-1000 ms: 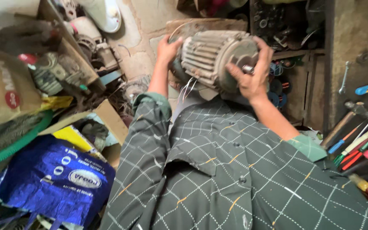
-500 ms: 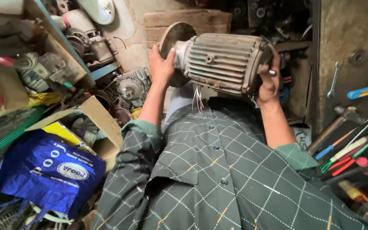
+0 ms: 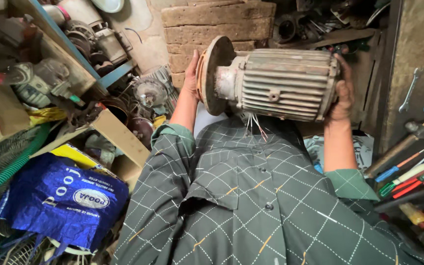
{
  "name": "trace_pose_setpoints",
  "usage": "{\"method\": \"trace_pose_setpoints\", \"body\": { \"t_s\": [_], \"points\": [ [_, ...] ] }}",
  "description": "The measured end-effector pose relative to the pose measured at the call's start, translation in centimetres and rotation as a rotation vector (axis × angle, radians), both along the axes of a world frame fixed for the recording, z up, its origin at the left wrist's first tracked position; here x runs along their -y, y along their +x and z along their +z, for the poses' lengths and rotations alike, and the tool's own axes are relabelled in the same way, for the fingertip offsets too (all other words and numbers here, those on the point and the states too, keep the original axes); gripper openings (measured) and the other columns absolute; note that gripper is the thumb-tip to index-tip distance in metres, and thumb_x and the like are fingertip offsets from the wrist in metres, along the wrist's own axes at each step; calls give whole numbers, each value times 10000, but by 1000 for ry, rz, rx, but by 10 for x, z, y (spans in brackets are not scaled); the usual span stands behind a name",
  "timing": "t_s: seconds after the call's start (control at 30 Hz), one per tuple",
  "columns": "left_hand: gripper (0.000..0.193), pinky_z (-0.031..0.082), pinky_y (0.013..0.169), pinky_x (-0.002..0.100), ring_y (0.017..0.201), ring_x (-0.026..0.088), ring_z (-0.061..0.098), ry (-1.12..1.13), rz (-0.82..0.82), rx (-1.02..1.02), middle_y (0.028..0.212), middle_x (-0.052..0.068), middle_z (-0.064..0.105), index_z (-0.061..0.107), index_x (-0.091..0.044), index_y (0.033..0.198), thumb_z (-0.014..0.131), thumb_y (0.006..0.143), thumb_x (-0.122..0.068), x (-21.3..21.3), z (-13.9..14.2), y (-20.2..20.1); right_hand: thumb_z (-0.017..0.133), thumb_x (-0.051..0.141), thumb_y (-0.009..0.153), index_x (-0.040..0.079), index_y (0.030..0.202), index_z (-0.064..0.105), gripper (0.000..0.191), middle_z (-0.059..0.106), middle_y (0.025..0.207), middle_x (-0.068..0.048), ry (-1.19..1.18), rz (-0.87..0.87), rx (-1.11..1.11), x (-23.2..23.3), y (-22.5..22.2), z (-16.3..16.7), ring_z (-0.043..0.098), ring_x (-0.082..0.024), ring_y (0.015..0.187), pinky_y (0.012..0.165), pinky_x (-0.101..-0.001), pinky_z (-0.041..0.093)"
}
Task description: The person uses a wrench to loosen and tighten bolts on a small electric motor, then uses a hammer to tap the motor housing. They connect a yellow wire to the motor terminals and repeatedly tighten the bolts with the wrench. The motor is placed on a wooden block on the floor.
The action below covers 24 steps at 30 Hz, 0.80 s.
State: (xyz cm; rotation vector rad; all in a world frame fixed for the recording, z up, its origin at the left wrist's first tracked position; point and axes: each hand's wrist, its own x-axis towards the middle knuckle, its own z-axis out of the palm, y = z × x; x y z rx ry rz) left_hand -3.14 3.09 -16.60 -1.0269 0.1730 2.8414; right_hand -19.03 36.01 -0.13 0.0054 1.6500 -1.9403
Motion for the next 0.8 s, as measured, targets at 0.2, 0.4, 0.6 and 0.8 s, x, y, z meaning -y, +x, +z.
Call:
{"method": "trace_pose_setpoints", "body": {
  "t_s": [0.2,0.4,0.6,0.8],
  "points": [
    [621,595,877,398,996,254,719,-17,-6,97,1191,123,734,626,-46,1383,585,1015,-545,-9,5,-11,757,598,916,129,1559,432,860,505,1564,-72,-123,-46,166,-11,-14,-20,503,-274,1469,1264,-480,439],
    [602,588,852,360,993,223,703,-210,47,149,1185,109,717,614,-59,1400,659,996,-503,4,34,24,695,604,928,134,1595,417,862,499,1569,-103,-157,-83,351,-26,5,-69,504,-294,1443,1238,-471,423],
    [610,583,864,370,1012,225,698,-401,101,288,1194,109,713,608,-58,1382,656,957,-492,53,47,34,649,598,944,137,1586,410,825,482,1574,-84,-262,-69,487,15,12,-146,477,-280,1449,1228,-450,402],
    [640,561,904,386,1043,228,689,-475,60,239,1214,106,711,602,-49,1378,647,942,-514,81,31,37,620,552,1018,113,1588,432,743,477,1600,-39,-283,-18,258,54,8,-158,429,-235,1496,1282,-409,345]
  ]
}}
